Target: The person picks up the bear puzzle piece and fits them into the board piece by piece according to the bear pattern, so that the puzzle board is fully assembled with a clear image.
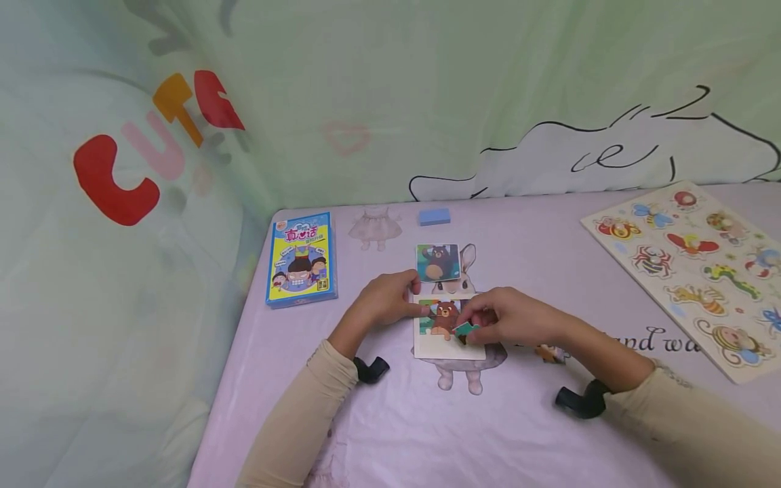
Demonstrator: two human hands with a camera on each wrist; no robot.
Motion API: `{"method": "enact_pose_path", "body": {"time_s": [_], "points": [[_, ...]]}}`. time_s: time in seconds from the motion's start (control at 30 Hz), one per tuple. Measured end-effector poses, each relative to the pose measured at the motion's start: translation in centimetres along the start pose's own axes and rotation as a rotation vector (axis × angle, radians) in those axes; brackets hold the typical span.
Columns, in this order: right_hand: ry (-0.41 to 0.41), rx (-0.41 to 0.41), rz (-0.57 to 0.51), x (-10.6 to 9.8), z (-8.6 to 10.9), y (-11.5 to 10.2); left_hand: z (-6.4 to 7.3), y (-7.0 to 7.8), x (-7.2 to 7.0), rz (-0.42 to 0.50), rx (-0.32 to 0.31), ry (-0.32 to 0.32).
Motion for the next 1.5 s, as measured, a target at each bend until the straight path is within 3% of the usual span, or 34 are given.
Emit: {"method": "enact_pose_path", "body": {"time_s": [0.7, 0.93, 1.5], "points": [[0.114, 0.052, -0.099, 0.6, -2.4, -1.5, 0.0, 0.1, -0.1, -0.017, 0.001, -0.003], [0.110, 0.037, -0.127, 1.0, -2.8, -1.9, 0.0, 0.2, -0.1, -0.033, 0.016, 0.001], [0.136, 0.075, -0.018, 2.0, -3.8, -2.0, -0.1, 0.2, -0.1, -0.047, 0.011, 0.000]]}}
Point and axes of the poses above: each hand's wrist, its own z-axis away from the middle knuckle, its own x-axis out of the palm, y = z × x, the point moved 7 cm from there along -z, towards the middle knuckle, and after that the axes turned 13 degrees about z, right-handed, at the moved point
